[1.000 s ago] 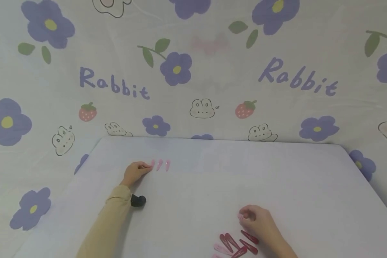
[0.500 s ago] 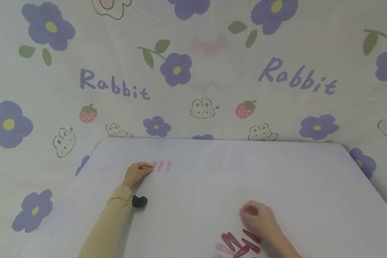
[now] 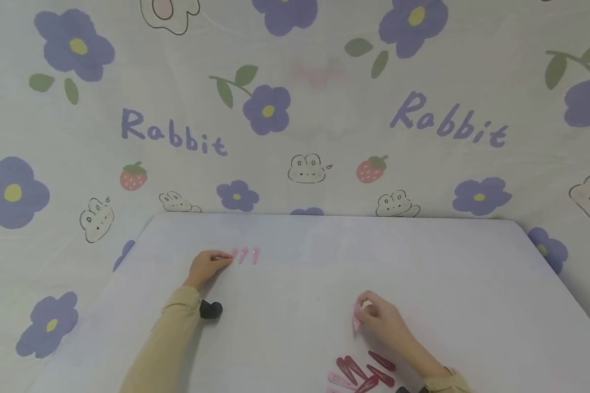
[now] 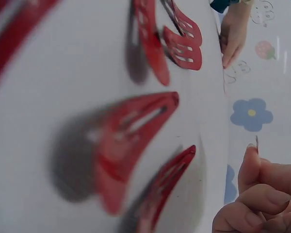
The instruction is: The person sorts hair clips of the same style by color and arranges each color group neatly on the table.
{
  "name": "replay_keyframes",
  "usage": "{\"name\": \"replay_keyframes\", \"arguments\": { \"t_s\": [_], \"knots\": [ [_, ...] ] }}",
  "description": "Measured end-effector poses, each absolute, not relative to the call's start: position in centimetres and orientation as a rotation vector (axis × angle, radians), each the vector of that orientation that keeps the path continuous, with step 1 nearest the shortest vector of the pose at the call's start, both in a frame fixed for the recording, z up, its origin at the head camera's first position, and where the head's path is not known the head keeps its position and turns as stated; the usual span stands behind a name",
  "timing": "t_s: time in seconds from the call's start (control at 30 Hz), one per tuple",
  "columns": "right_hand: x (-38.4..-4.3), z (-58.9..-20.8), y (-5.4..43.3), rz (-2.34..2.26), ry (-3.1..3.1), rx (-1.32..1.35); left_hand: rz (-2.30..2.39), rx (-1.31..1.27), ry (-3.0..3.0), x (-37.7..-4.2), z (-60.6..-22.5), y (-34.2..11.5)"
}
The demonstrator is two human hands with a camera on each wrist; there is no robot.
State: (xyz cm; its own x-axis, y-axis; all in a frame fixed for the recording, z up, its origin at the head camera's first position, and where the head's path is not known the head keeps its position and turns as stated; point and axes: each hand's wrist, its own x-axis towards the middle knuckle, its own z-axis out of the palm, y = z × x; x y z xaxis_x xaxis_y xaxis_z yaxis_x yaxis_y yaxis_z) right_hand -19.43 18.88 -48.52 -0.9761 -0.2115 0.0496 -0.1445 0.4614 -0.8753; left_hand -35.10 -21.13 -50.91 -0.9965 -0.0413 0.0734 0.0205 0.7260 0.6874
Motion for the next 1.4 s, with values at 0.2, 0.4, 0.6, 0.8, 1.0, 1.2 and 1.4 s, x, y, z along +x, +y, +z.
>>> {"name": "replay_keyframes", "arguments": {
  "t_s": [0.2,0.4,0.6,0.8,1.0,1.2,1.4],
  "knots": [
    [-20.6,-47.7,18.4,-1.559,2.547,-0.494,-1.135,-0.004,-2.827,-34.9,-51.0,-21.1],
    [-21.8,-47.1,18.3,-1.569,2.344,-0.523,-1.128,-0.011,-2.822,-35.0,-51.1,-21.2],
    [-23.2,-46.3,17.7,-1.511,2.291,-0.471,-1.123,-0.029,-2.810,-35.0,-50.8,-21.2],
    [-24.3,-45.7,16.7,-1.473,2.384,-0.459,-1.111,-0.020,-2.821,-35.1,-50.9,-21.2],
    [-25.4,-45.7,15.8,-1.327,2.601,-0.517,-1.101,-0.008,-2.821,-35.2,-51.2,-21.3],
    [-26.4,-46.0,15.1,-1.267,2.762,-0.541,-1.106,-0.018,-2.815,-35.0,-51.0,-21.2],
    [-27.6,-46.5,14.5,-1.270,2.765,-0.571,-1.094,-0.017,-2.818,-35.0,-51.0,-21.2]
  ]
}}
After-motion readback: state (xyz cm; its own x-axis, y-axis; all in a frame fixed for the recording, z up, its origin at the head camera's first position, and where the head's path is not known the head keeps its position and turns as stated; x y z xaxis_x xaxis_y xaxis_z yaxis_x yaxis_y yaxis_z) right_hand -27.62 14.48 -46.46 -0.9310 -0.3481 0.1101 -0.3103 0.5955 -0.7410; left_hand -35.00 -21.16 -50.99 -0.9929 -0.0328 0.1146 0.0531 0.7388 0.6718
